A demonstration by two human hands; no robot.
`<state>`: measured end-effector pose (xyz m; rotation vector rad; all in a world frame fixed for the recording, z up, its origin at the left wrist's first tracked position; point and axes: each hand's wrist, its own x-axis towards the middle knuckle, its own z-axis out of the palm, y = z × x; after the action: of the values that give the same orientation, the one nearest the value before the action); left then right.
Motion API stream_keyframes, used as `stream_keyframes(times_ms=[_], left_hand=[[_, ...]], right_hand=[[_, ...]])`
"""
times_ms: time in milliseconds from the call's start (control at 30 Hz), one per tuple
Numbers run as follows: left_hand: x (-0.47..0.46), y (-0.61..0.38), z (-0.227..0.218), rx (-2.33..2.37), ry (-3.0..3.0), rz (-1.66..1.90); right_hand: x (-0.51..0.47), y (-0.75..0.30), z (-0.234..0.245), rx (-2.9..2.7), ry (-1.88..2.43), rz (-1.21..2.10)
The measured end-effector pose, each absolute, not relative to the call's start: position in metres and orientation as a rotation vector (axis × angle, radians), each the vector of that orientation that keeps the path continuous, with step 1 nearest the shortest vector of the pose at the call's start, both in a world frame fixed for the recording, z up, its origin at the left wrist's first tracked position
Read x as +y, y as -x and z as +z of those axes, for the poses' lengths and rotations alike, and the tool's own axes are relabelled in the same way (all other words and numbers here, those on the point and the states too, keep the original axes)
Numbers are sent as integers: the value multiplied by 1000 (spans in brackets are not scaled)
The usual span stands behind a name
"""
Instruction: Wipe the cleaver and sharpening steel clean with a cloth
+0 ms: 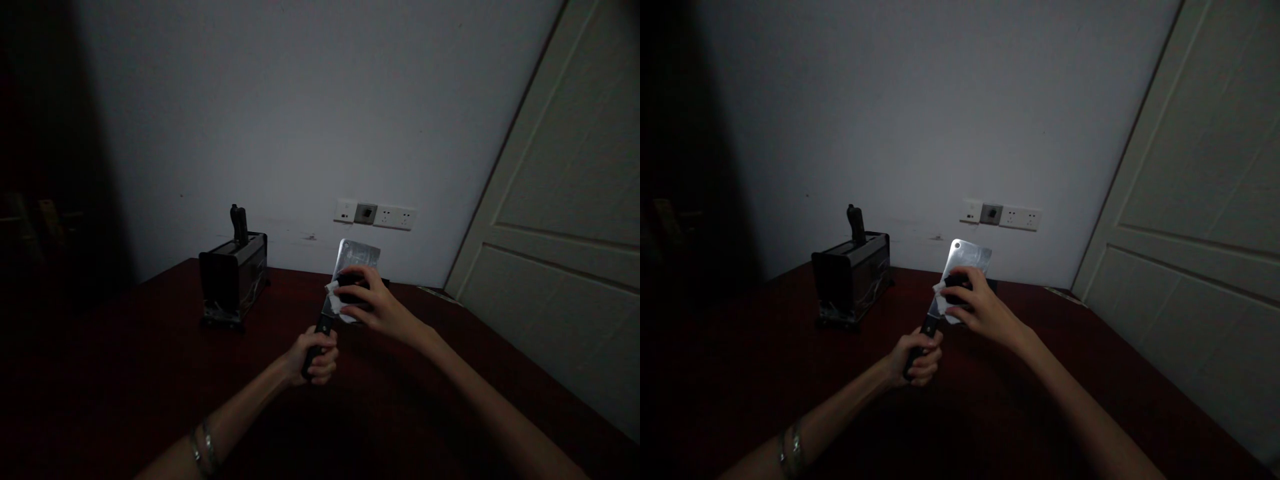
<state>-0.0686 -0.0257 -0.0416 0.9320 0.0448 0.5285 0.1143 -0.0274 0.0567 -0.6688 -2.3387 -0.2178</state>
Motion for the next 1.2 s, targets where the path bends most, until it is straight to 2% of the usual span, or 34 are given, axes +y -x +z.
stream_keyframes(times_ms=[900, 1200], left_hand=[[-33, 66, -33, 153, -916, 532], [-29, 63, -35, 224, -994, 591]], right_hand=[[-36, -99, 74, -2539, 694, -140], [-30, -84, 57, -2392, 676, -328]])
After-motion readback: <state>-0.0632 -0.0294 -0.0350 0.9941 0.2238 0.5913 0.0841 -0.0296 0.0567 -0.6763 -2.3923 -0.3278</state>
